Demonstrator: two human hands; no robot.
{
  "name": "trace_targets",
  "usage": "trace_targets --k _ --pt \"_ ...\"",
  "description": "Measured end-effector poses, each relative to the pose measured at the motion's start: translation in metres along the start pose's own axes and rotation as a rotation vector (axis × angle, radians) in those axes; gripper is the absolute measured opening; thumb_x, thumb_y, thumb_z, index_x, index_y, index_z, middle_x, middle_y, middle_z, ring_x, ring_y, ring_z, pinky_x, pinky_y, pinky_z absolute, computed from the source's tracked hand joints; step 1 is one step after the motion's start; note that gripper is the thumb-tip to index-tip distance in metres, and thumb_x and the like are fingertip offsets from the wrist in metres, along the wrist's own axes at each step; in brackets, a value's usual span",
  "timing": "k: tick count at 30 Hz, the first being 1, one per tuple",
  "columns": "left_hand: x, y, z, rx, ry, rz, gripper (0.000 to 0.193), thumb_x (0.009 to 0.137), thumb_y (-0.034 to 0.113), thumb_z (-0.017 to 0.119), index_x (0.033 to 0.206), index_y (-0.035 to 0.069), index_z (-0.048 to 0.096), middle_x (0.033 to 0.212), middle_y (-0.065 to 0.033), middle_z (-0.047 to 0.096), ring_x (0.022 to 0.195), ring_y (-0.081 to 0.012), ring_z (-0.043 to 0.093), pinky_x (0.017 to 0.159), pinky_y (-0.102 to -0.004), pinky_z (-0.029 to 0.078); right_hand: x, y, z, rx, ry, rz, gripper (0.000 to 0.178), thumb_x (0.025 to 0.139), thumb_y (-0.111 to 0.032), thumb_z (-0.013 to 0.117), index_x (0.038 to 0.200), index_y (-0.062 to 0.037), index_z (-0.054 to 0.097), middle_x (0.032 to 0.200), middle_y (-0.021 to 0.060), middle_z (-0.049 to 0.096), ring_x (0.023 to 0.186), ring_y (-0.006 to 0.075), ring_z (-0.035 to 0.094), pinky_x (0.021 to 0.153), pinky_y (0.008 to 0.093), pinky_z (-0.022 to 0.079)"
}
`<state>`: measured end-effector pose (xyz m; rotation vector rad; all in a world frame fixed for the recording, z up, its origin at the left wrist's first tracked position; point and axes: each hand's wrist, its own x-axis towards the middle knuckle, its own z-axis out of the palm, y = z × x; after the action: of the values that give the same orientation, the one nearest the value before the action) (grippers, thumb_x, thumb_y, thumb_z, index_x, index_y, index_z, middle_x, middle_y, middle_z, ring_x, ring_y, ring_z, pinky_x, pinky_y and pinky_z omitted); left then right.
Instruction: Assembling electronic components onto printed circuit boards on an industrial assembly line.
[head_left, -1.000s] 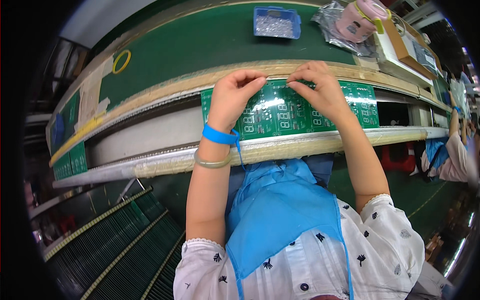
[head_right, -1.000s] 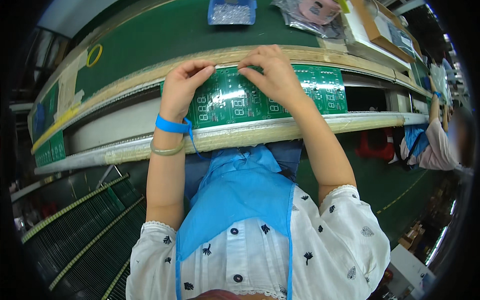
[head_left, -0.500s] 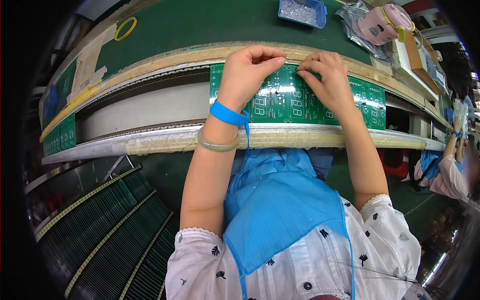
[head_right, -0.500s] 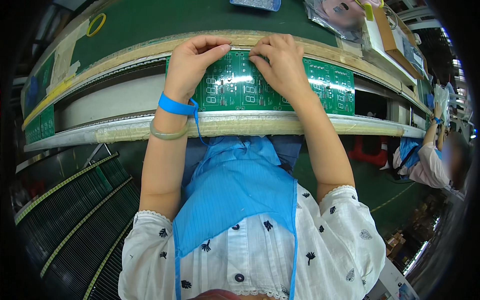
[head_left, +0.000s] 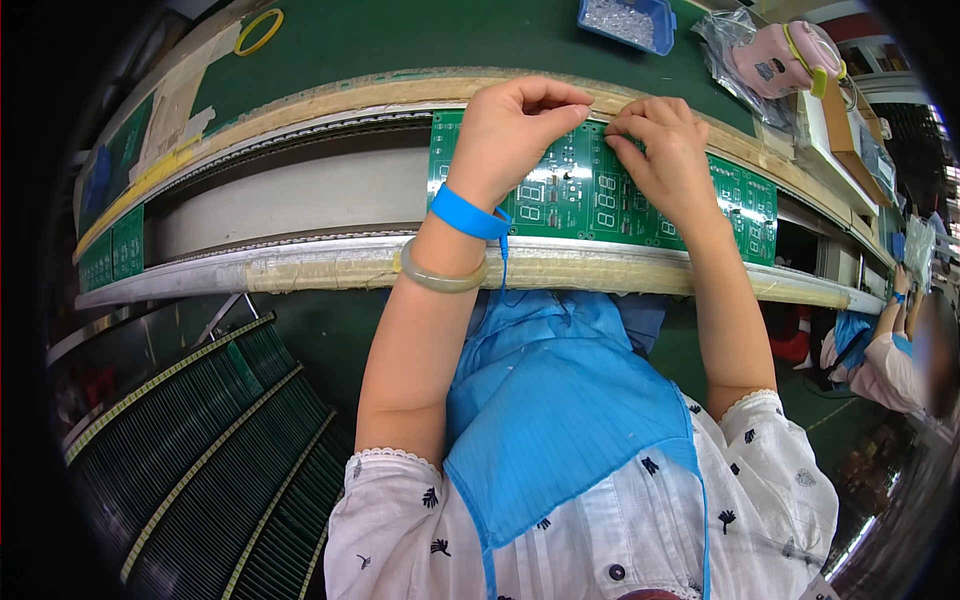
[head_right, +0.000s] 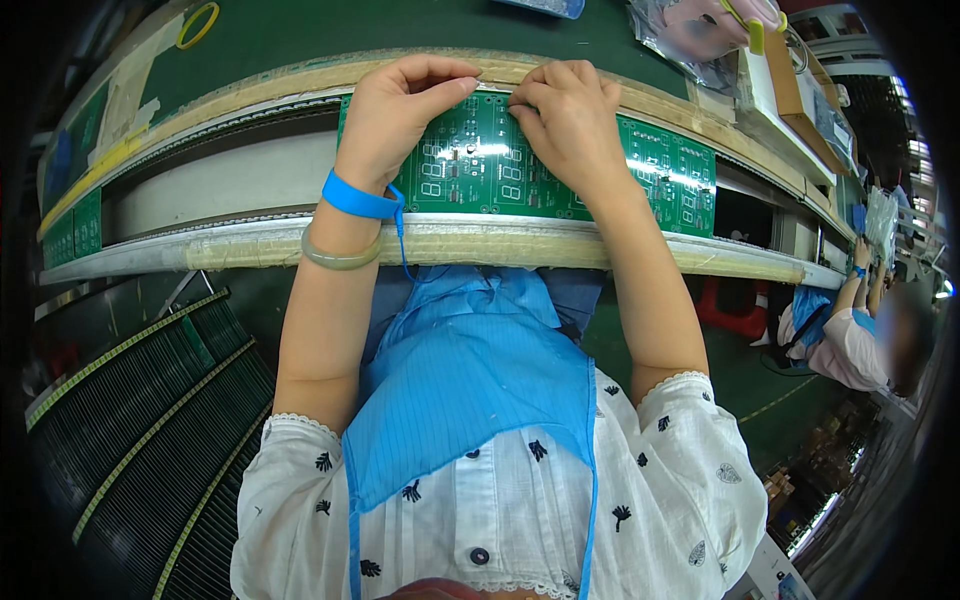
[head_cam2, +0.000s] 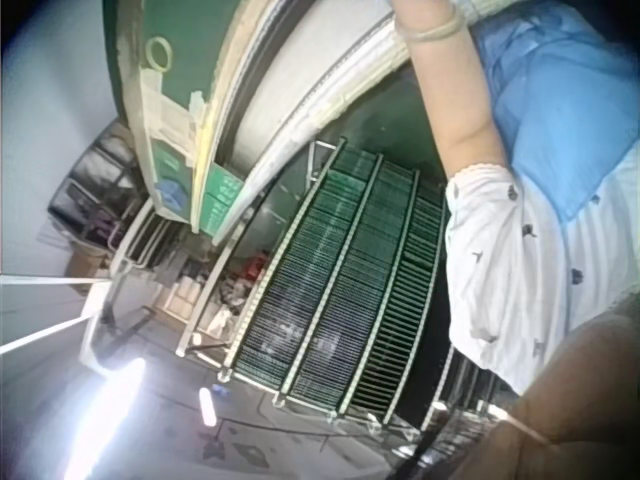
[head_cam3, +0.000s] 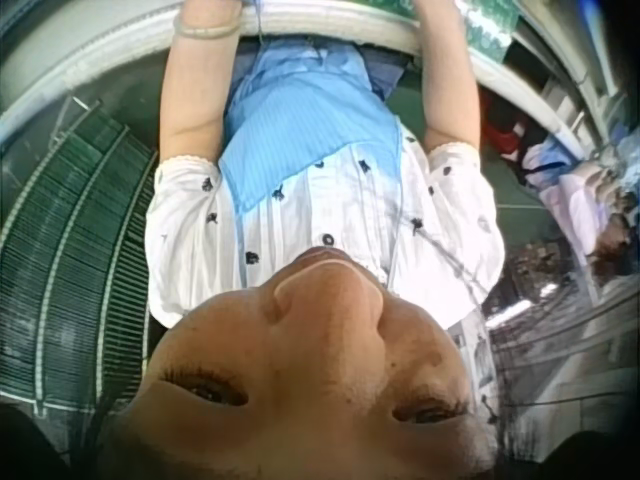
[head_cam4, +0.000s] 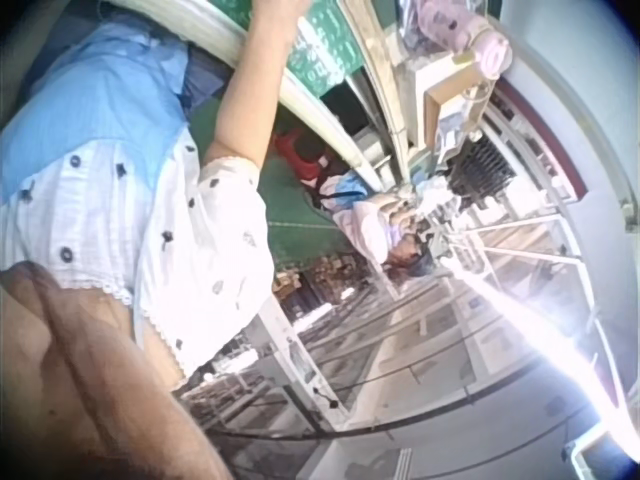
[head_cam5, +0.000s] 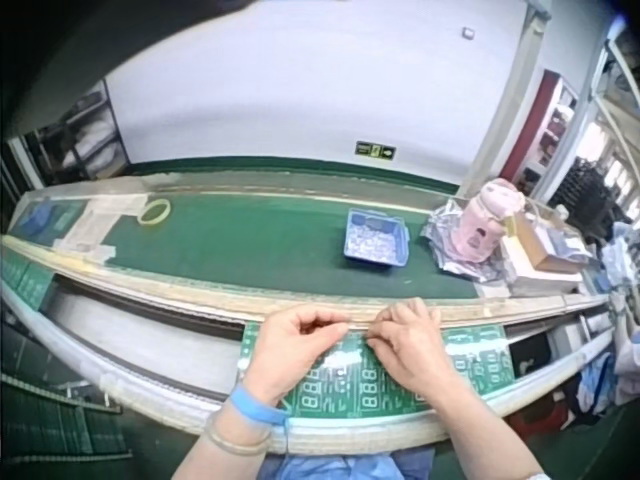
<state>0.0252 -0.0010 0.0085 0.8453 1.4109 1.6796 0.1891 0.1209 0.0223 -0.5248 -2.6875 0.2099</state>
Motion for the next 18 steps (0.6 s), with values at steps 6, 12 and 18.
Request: trace_targets --k 6,12,18 --pt "0.001 0.0 0.0 -0.02 -0.005 -0.017 0.019 0.085 0.006 0.073 0.104 0.002 0.074 0.096 -0.0045 0.071 0.088 -0.01 0.064 0.08 -0.0218 0.051 0.001 -0.001 0.0 0.022 -0.08 0.107 0.012 0.08 -0.019 0.071 0.089 -0.012 0.074 0.099 -0.0001 0.065 0.103 0.0243 0.054 0.086 0.0439 0.035" --pt "0.002 -0.001 0.0 0.004 0.002 -0.025 0.018 0.085 0.006 0.073 0.103 0.002 0.074 0.095 -0.004 0.072 0.087 -0.0098 0.064 0.079 -0.0216 0.051 -0.002 0.014 0.008 0.209 0.067 0.191 0.014 0.081 -0.022 0.072 0.09 -0.0122 0.074 0.095 0.0004 0.067 0.101 0.0239 0.057 0.088 0.04 0.037" --pt "0.009 -0.005 0.007 0.365 -0.021 0.037 0.015 0.084 0.004 0.072 0.098 0.004 0.076 0.089 -0.0018 0.072 0.08 -0.0087 0.064 0.075 -0.0217 0.05 -0.007 0.023 0.013 0.266 0.275 0.224 0.013 0.083 -0.021 0.071 0.092 -0.0124 0.075 0.094 -0.0004 0.068 0.097 0.022 0.058 0.088 0.0381 0.039"
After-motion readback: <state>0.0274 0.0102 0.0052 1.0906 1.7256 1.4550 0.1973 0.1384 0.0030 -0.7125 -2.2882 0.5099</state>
